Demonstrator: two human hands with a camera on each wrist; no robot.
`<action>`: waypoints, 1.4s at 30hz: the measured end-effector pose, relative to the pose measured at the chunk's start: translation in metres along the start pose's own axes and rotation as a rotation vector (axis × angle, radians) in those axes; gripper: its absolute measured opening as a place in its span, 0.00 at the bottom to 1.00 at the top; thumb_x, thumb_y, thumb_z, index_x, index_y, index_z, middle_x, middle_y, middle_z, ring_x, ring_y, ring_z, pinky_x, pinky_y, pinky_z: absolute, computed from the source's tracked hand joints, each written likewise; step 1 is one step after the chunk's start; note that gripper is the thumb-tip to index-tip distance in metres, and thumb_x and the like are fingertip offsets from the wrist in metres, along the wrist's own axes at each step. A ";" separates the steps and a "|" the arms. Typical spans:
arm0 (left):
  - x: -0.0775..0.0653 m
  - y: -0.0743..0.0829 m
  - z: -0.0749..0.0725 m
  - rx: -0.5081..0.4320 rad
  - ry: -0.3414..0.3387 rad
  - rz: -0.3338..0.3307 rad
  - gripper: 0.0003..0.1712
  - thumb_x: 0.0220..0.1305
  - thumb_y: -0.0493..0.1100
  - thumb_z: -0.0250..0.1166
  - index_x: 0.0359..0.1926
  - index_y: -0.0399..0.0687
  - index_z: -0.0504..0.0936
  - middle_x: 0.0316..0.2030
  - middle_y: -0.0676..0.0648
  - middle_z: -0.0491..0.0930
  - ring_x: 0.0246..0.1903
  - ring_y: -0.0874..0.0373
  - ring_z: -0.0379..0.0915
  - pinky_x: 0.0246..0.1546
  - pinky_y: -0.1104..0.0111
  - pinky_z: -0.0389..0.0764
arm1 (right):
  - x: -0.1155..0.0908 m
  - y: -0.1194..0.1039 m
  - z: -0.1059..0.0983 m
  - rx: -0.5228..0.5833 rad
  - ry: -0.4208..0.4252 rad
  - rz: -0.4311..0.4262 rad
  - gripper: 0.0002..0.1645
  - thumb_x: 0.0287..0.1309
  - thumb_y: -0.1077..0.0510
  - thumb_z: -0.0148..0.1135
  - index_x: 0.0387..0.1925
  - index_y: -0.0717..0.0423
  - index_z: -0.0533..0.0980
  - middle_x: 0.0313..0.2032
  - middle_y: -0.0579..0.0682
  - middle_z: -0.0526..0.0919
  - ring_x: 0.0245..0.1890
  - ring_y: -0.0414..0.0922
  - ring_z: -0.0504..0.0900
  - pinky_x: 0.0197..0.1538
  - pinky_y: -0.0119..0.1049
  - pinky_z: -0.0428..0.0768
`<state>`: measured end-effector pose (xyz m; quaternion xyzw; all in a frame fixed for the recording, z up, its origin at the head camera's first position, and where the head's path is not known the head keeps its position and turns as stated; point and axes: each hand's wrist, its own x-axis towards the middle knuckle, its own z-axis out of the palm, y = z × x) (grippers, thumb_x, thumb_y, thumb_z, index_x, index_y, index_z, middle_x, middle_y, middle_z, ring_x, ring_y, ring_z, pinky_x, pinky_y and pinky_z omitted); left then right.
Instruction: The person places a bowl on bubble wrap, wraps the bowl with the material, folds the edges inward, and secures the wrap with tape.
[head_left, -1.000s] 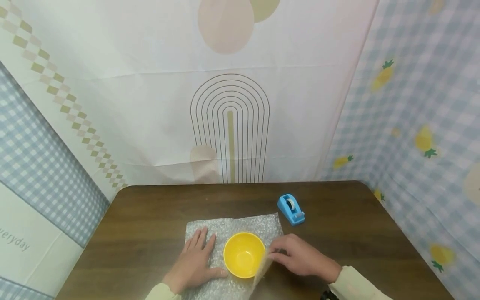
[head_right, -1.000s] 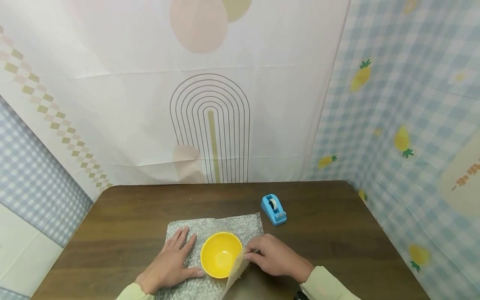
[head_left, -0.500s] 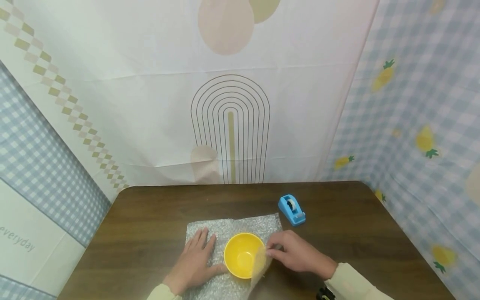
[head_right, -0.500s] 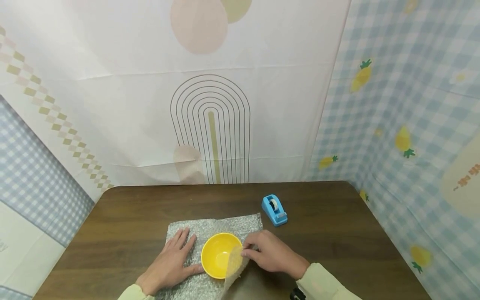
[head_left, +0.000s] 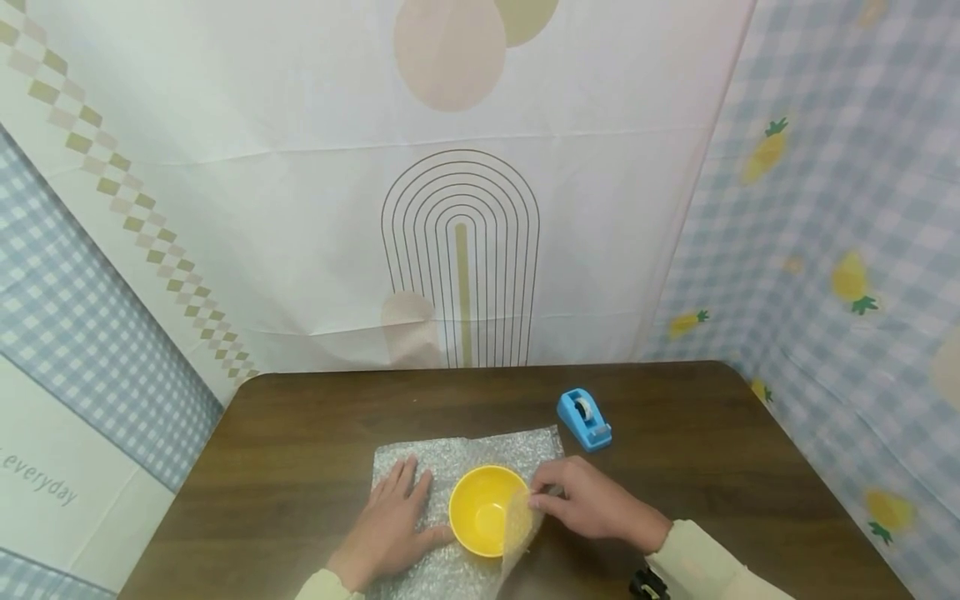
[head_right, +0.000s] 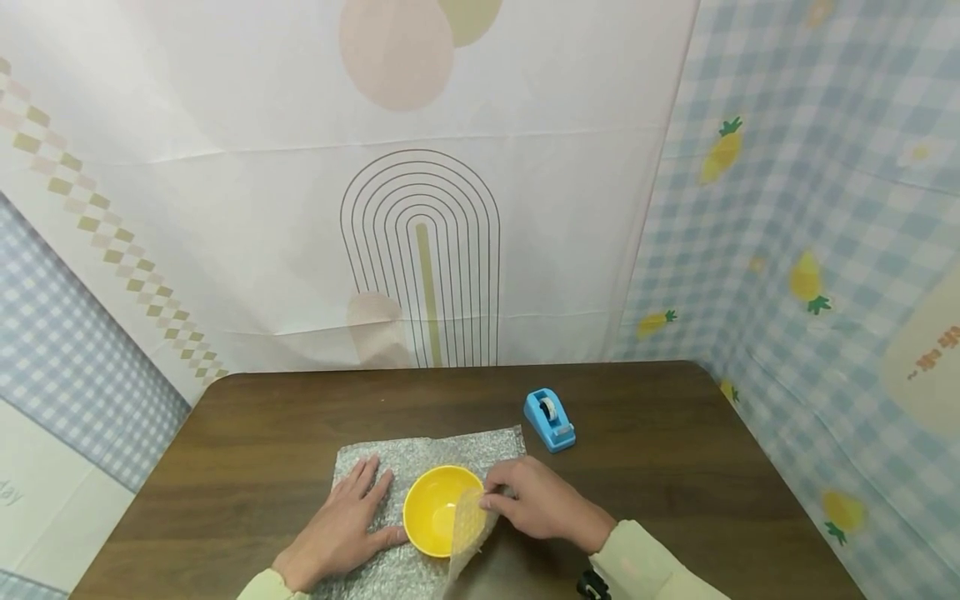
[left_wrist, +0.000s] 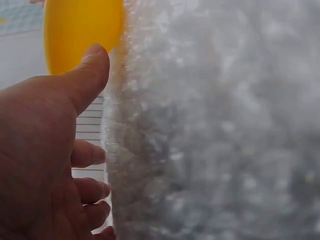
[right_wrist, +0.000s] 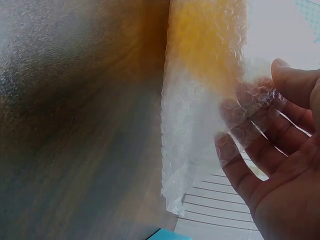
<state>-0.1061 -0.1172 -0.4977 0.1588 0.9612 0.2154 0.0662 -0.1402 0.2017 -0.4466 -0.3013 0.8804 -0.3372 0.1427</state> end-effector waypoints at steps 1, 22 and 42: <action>0.000 0.001 -0.001 0.003 0.006 0.005 0.59 0.59 0.78 0.63 0.75 0.38 0.68 0.80 0.28 0.54 0.80 0.30 0.48 0.78 0.36 0.55 | 0.000 0.000 0.000 -0.001 0.003 -0.005 0.04 0.69 0.50 0.67 0.38 0.40 0.86 0.35 0.32 0.86 0.33 0.30 0.77 0.41 0.27 0.82; 0.003 0.064 -0.026 -0.079 0.227 0.152 0.33 0.75 0.64 0.57 0.62 0.42 0.83 0.73 0.38 0.72 0.76 0.37 0.64 0.73 0.40 0.68 | 0.005 -0.005 -0.001 -0.040 0.017 -0.011 0.04 0.69 0.48 0.67 0.37 0.40 0.85 0.35 0.32 0.85 0.34 0.30 0.76 0.43 0.29 0.83; 0.010 0.092 -0.001 -0.237 0.309 0.253 0.11 0.70 0.48 0.66 0.28 0.55 0.83 0.60 0.40 0.85 0.66 0.29 0.73 0.66 0.31 0.70 | 0.005 -0.004 0.002 -0.037 0.041 -0.070 0.04 0.68 0.50 0.68 0.35 0.39 0.83 0.34 0.32 0.84 0.33 0.29 0.76 0.40 0.29 0.82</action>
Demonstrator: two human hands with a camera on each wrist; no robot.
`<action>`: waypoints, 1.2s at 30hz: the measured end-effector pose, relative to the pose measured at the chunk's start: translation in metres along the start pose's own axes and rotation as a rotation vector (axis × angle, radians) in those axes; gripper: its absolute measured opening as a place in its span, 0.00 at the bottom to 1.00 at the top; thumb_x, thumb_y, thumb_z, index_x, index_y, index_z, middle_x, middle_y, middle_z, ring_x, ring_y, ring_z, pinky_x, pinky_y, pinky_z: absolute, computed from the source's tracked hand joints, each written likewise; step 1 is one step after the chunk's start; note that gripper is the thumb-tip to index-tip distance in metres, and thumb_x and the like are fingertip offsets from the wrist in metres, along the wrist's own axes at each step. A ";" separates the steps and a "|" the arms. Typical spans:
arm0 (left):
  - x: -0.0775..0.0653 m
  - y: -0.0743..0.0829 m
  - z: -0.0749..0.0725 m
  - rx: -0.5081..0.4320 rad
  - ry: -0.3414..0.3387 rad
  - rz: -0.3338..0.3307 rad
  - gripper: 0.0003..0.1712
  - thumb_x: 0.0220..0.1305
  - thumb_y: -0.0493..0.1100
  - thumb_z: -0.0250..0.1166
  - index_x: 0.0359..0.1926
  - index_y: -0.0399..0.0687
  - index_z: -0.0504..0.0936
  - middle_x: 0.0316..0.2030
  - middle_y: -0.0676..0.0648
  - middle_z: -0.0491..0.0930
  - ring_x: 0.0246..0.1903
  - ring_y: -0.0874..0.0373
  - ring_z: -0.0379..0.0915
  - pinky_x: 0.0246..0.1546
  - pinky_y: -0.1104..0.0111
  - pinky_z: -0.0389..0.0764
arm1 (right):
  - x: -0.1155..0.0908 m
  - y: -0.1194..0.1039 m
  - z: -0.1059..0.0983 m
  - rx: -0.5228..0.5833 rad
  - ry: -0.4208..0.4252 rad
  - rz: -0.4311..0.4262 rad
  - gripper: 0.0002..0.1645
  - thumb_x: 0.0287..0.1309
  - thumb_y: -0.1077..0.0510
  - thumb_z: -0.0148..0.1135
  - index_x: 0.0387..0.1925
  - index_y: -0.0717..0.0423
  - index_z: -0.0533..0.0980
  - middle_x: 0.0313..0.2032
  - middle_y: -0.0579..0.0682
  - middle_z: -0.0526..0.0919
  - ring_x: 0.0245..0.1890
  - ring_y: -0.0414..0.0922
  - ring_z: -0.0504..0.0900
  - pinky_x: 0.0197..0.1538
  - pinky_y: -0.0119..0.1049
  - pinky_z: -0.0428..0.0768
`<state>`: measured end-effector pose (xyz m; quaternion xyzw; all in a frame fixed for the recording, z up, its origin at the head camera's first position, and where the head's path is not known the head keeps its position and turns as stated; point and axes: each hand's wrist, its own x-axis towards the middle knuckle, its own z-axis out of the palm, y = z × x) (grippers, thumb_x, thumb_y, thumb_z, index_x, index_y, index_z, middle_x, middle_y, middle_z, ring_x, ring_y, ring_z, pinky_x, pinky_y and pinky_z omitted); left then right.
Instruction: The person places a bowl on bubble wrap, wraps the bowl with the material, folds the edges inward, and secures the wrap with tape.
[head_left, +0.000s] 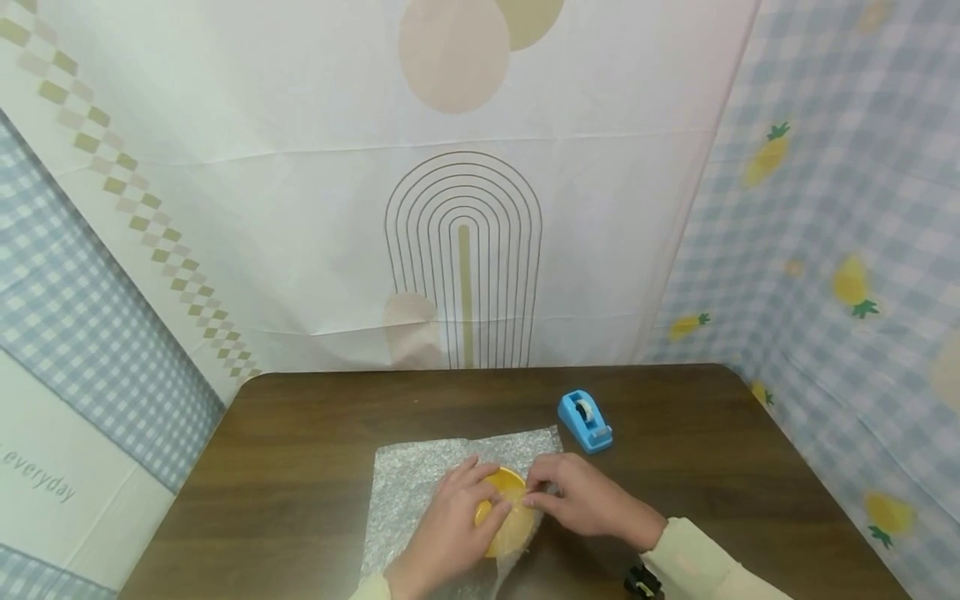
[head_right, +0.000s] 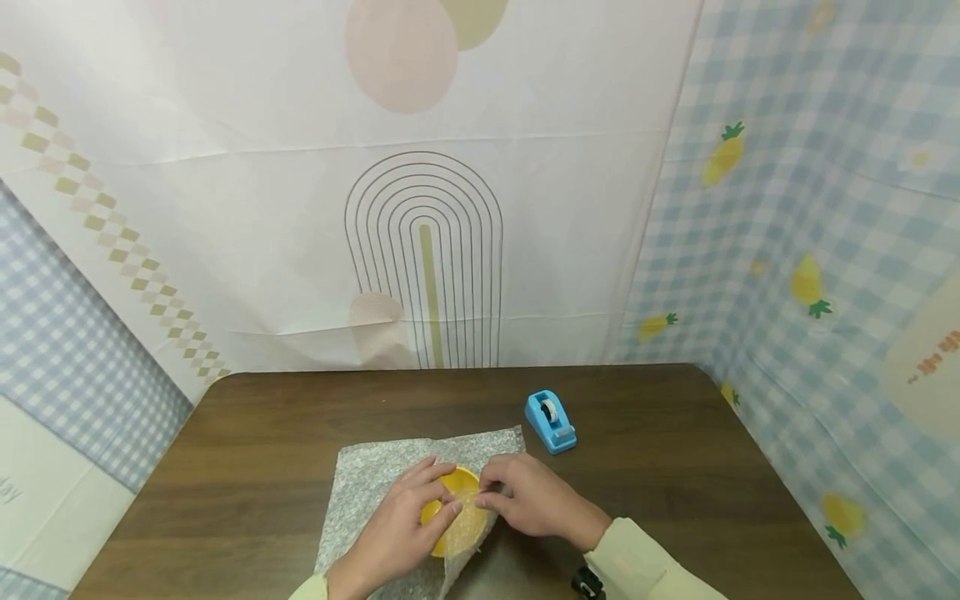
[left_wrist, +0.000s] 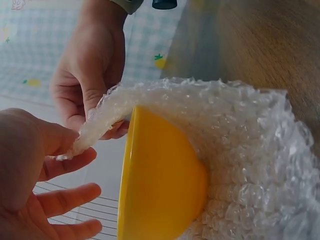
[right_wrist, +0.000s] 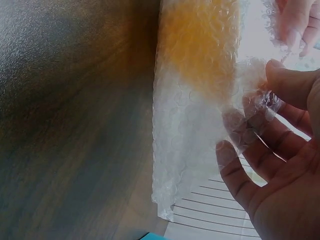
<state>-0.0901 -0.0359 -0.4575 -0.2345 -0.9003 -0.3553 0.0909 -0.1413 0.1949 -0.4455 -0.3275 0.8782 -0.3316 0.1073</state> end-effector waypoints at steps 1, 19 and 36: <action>0.000 0.000 0.000 -0.003 0.000 -0.009 0.12 0.70 0.48 0.66 0.28 0.54 0.83 0.61 0.39 0.84 0.66 0.29 0.74 0.66 0.31 0.71 | 0.000 0.000 0.000 0.001 -0.001 0.000 0.04 0.68 0.50 0.68 0.35 0.39 0.83 0.35 0.32 0.85 0.34 0.28 0.77 0.41 0.29 0.82; -0.001 -0.007 -0.002 0.060 0.015 -0.085 0.11 0.67 0.48 0.69 0.31 0.49 0.90 0.63 0.35 0.82 0.64 0.31 0.77 0.63 0.39 0.78 | -0.006 0.007 -0.002 -0.054 0.015 0.023 0.10 0.65 0.59 0.70 0.41 0.39 0.84 0.40 0.33 0.86 0.42 0.29 0.80 0.48 0.33 0.86; -0.001 -0.013 0.003 0.116 0.077 -0.071 0.08 0.62 0.46 0.73 0.28 0.49 0.91 0.59 0.37 0.85 0.61 0.37 0.82 0.62 0.46 0.81 | -0.015 0.026 -0.005 -0.074 0.023 0.038 0.12 0.63 0.63 0.70 0.47 0.48 0.84 0.40 0.37 0.86 0.41 0.29 0.80 0.46 0.34 0.86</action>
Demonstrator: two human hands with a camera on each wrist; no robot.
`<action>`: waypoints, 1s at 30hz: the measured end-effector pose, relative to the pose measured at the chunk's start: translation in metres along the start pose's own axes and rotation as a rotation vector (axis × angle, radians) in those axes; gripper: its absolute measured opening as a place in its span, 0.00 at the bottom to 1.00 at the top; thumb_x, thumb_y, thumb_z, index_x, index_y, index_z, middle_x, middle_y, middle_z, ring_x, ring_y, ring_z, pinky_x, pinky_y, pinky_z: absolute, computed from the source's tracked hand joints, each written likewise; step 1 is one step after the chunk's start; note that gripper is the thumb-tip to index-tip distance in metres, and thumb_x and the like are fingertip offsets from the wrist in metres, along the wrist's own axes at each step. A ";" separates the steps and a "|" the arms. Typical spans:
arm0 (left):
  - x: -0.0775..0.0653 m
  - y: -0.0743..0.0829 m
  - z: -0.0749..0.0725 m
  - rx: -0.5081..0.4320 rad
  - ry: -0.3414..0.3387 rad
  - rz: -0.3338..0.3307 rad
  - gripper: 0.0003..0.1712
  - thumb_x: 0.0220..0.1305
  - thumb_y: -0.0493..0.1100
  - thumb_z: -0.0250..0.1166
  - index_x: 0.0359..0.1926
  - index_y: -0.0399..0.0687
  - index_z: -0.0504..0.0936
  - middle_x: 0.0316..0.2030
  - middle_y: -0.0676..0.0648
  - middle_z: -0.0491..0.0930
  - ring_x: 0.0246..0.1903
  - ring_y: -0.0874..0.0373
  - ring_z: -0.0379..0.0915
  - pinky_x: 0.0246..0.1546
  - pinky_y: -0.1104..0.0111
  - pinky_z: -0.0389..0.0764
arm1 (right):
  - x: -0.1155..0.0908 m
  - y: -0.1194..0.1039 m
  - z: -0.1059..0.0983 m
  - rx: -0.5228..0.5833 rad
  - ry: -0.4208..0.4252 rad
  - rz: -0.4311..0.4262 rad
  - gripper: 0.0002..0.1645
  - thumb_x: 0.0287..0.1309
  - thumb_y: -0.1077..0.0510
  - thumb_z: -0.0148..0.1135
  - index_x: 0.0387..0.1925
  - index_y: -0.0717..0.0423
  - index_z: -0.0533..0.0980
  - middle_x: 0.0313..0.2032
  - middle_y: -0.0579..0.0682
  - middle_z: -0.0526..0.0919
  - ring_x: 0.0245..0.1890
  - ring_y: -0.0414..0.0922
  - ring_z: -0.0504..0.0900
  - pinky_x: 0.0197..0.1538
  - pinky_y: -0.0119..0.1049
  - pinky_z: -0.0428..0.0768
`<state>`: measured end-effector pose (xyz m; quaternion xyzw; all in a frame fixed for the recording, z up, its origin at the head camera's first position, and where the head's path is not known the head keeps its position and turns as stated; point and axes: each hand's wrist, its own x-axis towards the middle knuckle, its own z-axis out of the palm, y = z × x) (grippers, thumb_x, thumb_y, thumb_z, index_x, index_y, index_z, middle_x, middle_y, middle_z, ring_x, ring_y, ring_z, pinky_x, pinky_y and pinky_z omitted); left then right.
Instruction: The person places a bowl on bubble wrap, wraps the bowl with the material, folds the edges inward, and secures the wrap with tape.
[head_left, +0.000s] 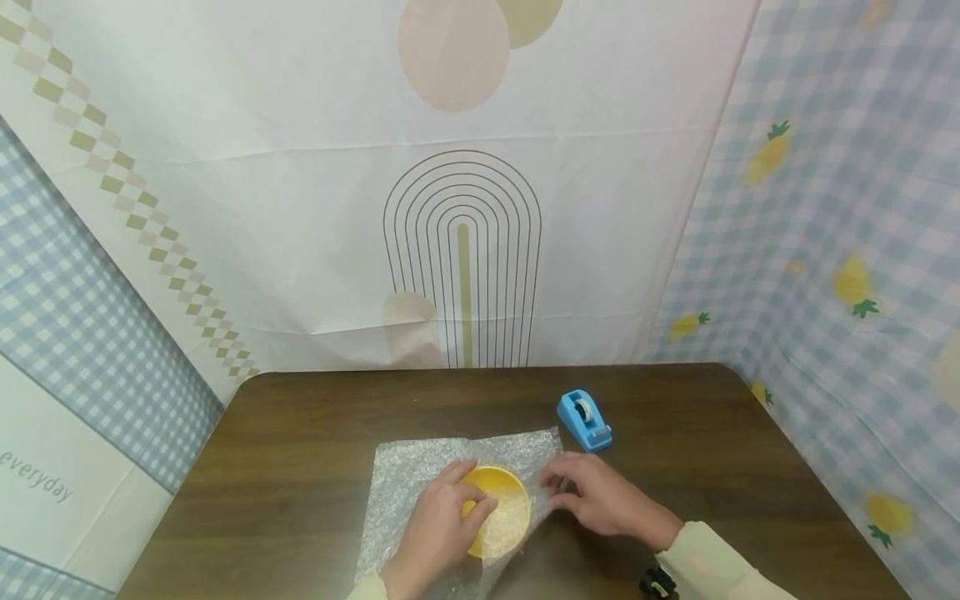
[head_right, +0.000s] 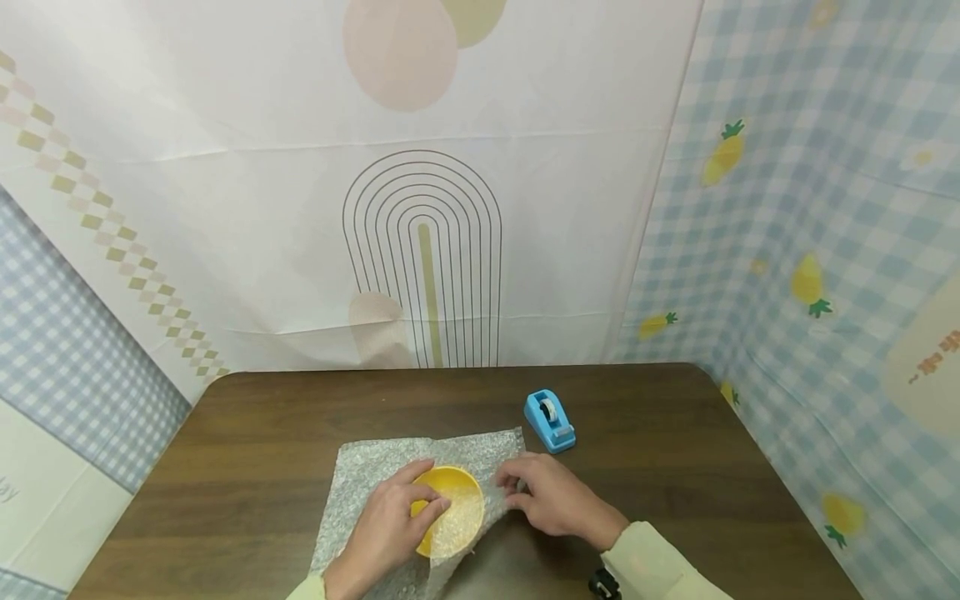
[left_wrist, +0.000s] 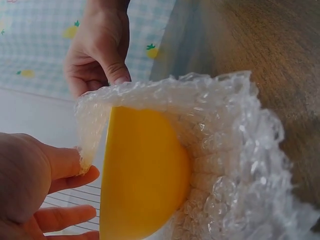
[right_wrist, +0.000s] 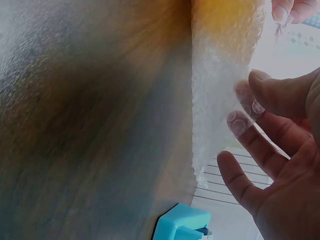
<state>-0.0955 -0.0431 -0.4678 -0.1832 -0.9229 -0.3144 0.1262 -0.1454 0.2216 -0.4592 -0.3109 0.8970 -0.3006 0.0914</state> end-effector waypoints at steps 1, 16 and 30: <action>0.000 0.000 0.001 0.001 0.005 0.001 0.08 0.62 0.46 0.74 0.28 0.49 0.91 0.58 0.37 0.85 0.61 0.38 0.82 0.62 0.46 0.81 | 0.000 0.001 0.000 0.001 -0.003 0.007 0.12 0.63 0.63 0.70 0.46 0.47 0.84 0.40 0.36 0.85 0.40 0.29 0.80 0.46 0.34 0.86; -0.007 -0.003 0.011 0.037 0.070 0.029 0.08 0.58 0.45 0.75 0.25 0.51 0.90 0.58 0.37 0.86 0.56 0.38 0.83 0.58 0.45 0.82 | 0.001 0.005 0.000 -0.003 -0.004 0.064 0.09 0.63 0.62 0.71 0.45 0.50 0.84 0.39 0.38 0.85 0.40 0.31 0.79 0.46 0.35 0.86; -0.009 -0.003 0.019 0.094 0.144 0.045 0.08 0.55 0.45 0.77 0.22 0.53 0.88 0.57 0.37 0.87 0.53 0.42 0.83 0.56 0.49 0.83 | 0.013 0.004 0.007 -0.066 0.234 0.325 0.21 0.68 0.55 0.68 0.60 0.54 0.79 0.59 0.52 0.84 0.58 0.49 0.83 0.61 0.54 0.84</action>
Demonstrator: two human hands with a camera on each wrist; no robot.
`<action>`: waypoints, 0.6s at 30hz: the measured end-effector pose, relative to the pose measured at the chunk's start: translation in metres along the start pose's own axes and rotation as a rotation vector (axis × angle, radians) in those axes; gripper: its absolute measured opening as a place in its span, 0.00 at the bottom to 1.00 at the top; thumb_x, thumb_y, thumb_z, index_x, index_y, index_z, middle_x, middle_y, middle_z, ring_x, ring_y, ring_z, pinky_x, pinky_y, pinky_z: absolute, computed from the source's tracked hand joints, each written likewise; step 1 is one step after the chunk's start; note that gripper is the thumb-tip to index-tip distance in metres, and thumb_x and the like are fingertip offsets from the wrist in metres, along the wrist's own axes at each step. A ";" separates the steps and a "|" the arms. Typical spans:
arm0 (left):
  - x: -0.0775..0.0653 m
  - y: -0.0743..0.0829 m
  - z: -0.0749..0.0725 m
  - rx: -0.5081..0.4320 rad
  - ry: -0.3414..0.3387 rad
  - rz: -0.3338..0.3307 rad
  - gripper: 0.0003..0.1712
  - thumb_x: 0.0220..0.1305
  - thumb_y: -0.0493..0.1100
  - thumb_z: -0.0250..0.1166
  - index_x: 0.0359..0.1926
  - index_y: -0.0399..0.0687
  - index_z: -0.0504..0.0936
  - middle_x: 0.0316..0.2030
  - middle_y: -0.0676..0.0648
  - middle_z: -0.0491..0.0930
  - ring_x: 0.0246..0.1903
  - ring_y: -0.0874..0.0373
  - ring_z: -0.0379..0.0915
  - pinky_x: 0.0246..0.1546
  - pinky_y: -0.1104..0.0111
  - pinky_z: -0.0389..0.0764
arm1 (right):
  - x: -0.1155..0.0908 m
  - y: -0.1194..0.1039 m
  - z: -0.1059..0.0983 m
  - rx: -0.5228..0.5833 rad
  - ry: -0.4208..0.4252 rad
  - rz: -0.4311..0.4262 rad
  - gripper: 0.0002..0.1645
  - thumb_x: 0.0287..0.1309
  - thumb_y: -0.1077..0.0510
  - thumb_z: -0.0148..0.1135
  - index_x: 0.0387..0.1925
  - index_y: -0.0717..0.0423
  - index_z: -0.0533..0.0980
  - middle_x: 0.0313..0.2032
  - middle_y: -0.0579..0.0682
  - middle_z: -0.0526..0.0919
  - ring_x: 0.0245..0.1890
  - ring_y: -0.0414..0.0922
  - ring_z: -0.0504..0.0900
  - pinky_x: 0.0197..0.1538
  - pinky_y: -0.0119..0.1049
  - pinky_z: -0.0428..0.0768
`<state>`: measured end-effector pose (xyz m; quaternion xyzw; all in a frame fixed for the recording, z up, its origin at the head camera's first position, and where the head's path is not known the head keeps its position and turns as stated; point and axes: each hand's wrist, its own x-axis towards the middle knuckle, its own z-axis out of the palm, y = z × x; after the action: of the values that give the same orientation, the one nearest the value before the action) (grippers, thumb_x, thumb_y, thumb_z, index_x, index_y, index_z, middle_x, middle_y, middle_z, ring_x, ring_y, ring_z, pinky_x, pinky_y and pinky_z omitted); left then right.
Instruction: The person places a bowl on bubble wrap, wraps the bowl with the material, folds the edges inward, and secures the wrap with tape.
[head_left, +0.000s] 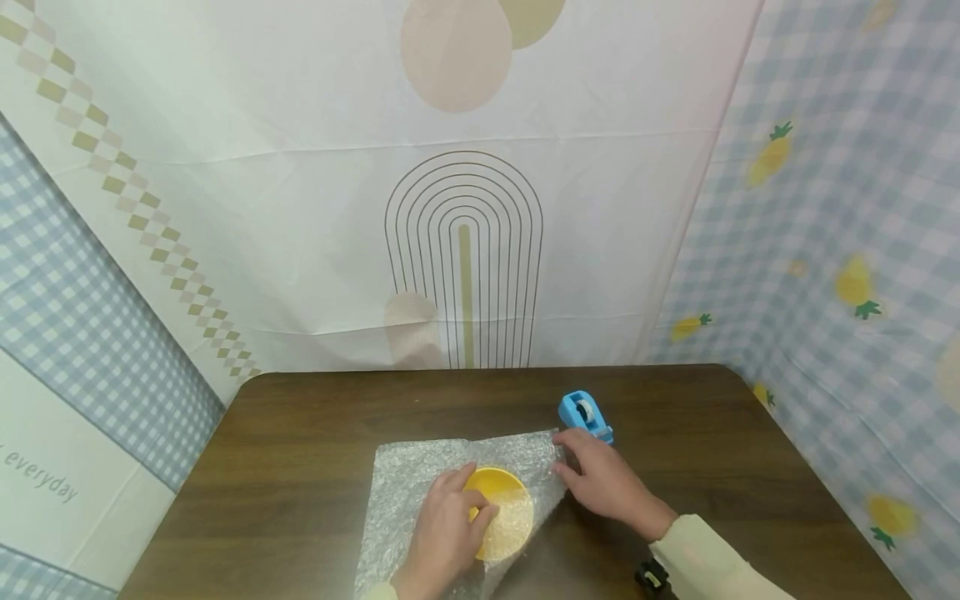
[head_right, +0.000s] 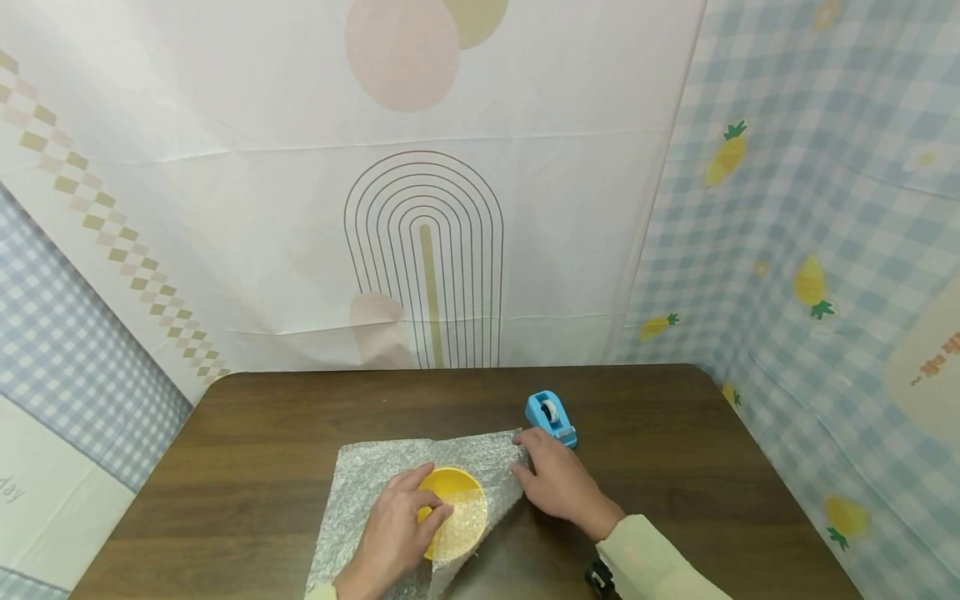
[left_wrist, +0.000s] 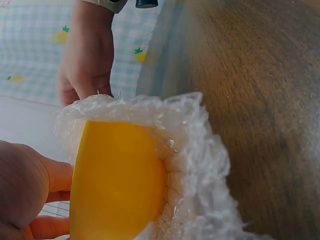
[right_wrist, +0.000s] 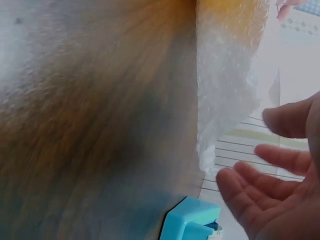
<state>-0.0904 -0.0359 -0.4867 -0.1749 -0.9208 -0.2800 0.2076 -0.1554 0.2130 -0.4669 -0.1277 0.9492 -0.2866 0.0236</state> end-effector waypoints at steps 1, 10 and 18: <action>0.000 0.000 0.000 0.001 0.001 0.001 0.08 0.55 0.45 0.77 0.22 0.53 0.88 0.57 0.37 0.87 0.53 0.42 0.83 0.57 0.49 0.83 | 0.001 -0.001 0.001 -0.011 0.006 0.014 0.22 0.67 0.56 0.69 0.61 0.55 0.79 0.59 0.53 0.84 0.58 0.50 0.83 0.61 0.55 0.84; 0.000 0.001 0.000 0.006 0.000 0.001 0.08 0.55 0.44 0.77 0.22 0.52 0.88 0.56 0.37 0.87 0.53 0.41 0.83 0.57 0.49 0.83 | 0.007 -0.005 0.010 0.050 -0.035 0.151 0.30 0.66 0.59 0.68 0.67 0.60 0.72 0.56 0.58 0.85 0.41 0.46 0.85 0.44 0.46 0.89; 0.001 0.002 -0.001 0.011 0.011 0.009 0.08 0.55 0.43 0.77 0.22 0.51 0.88 0.55 0.37 0.87 0.53 0.42 0.84 0.56 0.50 0.84 | 0.011 -0.004 0.011 0.293 0.022 0.309 0.35 0.60 0.65 0.68 0.68 0.66 0.67 0.53 0.62 0.86 0.48 0.53 0.88 0.47 0.49 0.90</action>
<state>-0.0901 -0.0349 -0.4841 -0.1763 -0.9204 -0.2750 0.2149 -0.1640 0.2005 -0.4735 0.0274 0.9060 -0.4157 0.0751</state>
